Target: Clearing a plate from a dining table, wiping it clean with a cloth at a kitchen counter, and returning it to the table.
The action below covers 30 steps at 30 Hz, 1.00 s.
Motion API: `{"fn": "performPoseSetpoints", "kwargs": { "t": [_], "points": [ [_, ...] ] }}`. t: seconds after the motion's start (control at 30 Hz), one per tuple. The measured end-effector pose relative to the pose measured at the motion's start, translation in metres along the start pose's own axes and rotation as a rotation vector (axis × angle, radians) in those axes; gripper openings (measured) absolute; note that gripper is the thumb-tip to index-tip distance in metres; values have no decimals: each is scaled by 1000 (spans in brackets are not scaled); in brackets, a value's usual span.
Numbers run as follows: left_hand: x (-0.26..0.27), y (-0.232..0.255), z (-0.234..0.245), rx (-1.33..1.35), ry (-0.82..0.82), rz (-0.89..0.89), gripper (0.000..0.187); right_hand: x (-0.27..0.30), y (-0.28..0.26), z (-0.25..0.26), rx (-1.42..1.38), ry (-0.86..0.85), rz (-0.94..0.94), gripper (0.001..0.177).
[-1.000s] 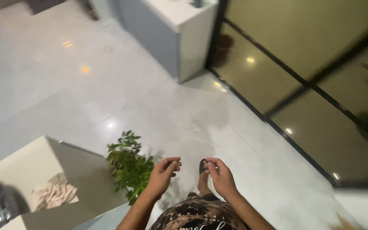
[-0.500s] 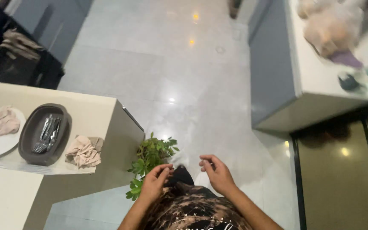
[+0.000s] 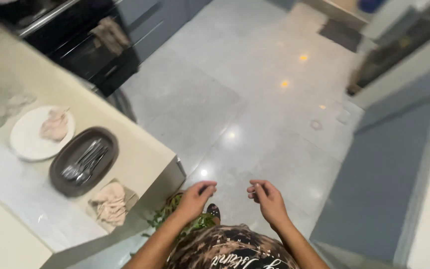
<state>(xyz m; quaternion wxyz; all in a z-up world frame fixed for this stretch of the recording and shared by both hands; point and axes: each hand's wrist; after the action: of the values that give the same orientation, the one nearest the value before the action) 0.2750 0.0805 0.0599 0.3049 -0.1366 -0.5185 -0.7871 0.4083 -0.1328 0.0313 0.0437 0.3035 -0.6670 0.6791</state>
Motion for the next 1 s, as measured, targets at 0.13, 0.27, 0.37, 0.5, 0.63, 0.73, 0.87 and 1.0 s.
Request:
{"fn": "performPoseSetpoints", "kwargs": {
  "t": [0.13, 0.27, 0.37, 0.5, 0.63, 0.73, 0.87, 1.0],
  "points": [
    [-35, 26, 17, 207, 161, 69, 38, -59, -23, -21, 35, -142, -59, 33],
    [-78, 19, 23, 266, 345, 117, 34, -118, -58, -54, 205, -312, -27, 30],
    [-96, 32, 38, 415, 446, 230, 33, -173, -84, -83, 298, -433, -39, 32],
    [-120, 55, 62, 590, 616, 336, 36, -233, -138, -130, 541, -695, 29, 36],
    [-161, 44, 59, 749, 785, 323, 43, -288, -165, -174, 602, -861, 59, 37],
    [-174, 42, 45, 785, 1053, 165, 31, -315, -162, -201, 636, -1044, 163, 31],
    [-178, 56, 71, 862, 1090, 268, 33, -319, -182, -252, 744, -1209, 173, 30],
    [-203, 28, 96, 951, 1135, 336, 33, -329, -190, -310, 891, -1351, 212, 28]
  ]
}}
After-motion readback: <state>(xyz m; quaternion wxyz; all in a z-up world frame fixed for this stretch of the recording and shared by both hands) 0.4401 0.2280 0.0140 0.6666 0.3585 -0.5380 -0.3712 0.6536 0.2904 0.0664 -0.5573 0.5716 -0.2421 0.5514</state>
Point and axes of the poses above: each hand's wrist, its own x-axis away from the middle knuckle, its own z-axis out of the back of the hand, y = z × x, and after that the axes turned 13 degrees about -x, right-handed
